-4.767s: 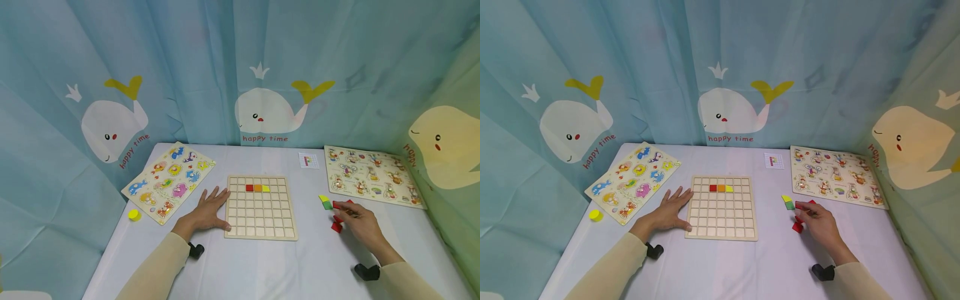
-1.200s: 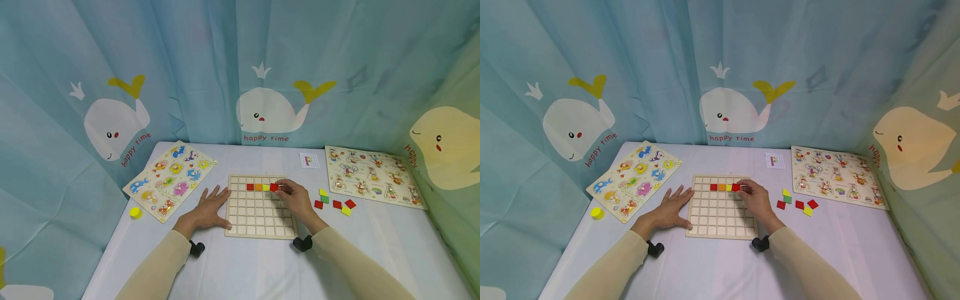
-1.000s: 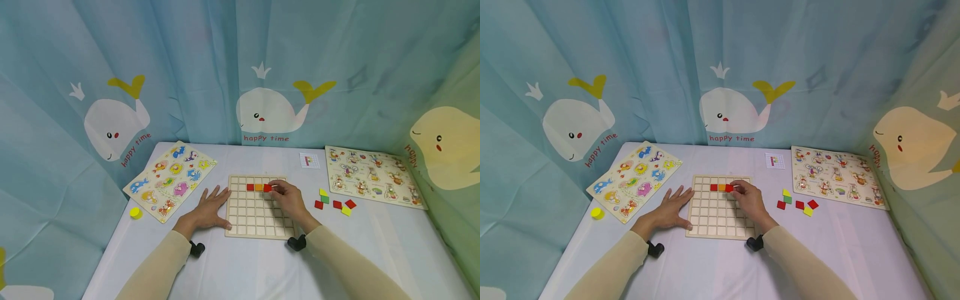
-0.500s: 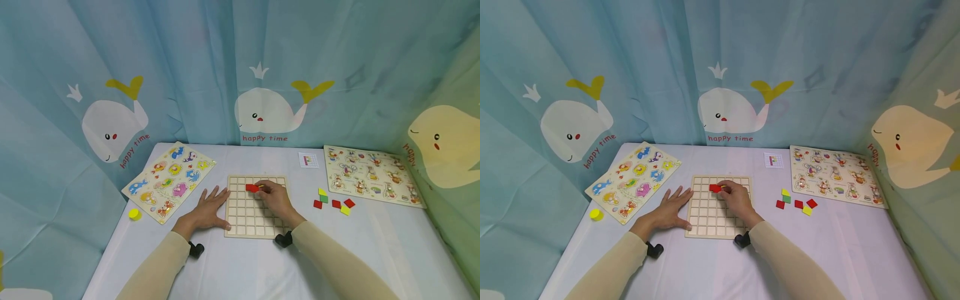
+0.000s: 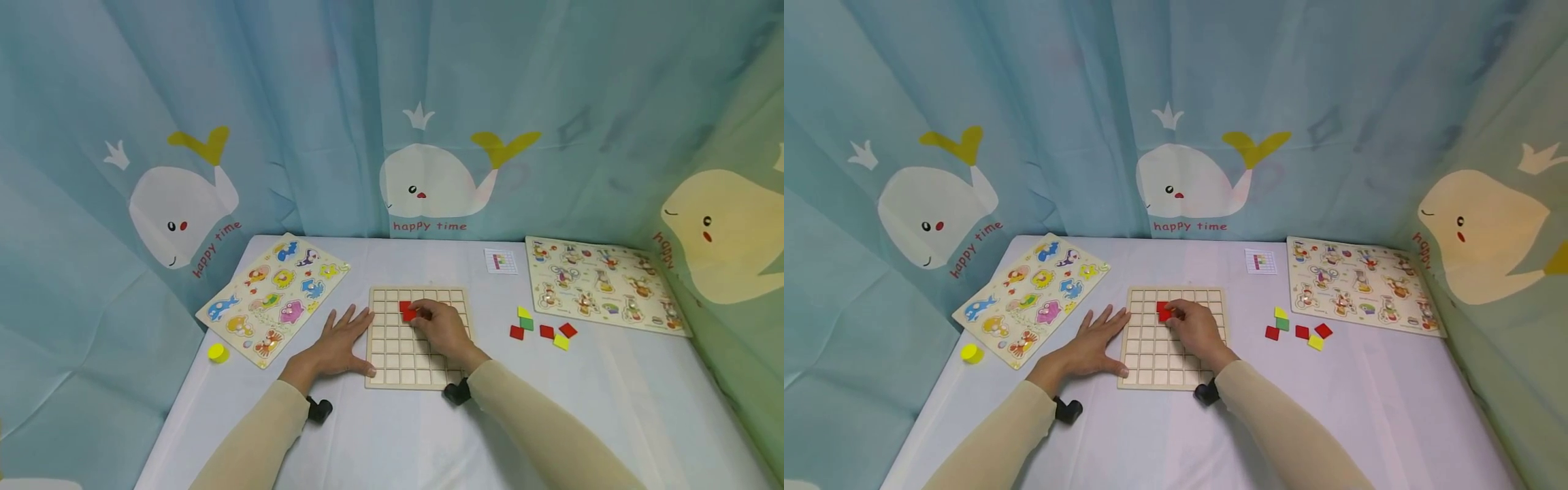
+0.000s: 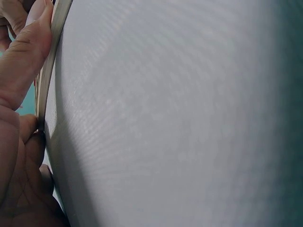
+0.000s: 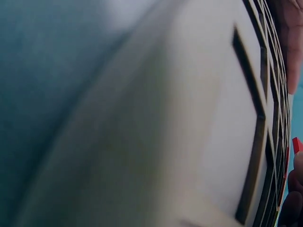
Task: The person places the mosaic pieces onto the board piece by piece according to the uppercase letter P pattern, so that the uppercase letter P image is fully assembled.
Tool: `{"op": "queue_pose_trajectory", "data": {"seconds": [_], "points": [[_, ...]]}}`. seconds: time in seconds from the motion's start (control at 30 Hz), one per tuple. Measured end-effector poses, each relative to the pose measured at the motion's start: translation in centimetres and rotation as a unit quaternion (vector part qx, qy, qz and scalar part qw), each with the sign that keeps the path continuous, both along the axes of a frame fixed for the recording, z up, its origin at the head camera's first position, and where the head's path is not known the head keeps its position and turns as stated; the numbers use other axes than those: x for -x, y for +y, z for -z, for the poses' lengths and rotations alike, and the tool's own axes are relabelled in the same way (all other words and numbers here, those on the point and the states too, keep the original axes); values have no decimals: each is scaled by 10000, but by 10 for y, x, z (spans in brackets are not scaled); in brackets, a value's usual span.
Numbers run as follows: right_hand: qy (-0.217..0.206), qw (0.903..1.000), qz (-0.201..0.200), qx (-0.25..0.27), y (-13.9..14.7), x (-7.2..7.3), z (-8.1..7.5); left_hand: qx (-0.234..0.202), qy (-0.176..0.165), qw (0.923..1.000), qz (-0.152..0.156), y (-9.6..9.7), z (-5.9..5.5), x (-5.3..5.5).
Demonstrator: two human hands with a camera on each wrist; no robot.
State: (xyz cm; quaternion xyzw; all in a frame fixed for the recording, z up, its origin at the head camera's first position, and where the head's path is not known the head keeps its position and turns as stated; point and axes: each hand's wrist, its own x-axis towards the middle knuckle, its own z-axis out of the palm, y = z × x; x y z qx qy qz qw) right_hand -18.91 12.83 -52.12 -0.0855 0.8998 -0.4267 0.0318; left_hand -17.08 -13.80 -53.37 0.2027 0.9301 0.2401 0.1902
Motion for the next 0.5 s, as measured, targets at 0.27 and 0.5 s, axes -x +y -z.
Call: {"op": "queue_pose_trajectory", "data": {"seconds": [0.27,0.5], "points": [[-59,9998,6,-171,-5,-1,1,6,-7,10000,-13,0,-2,-1],[-52,9995,39,-322,-7,-1,2,-71,-11,10000,-12,0,-3,-2]]}}
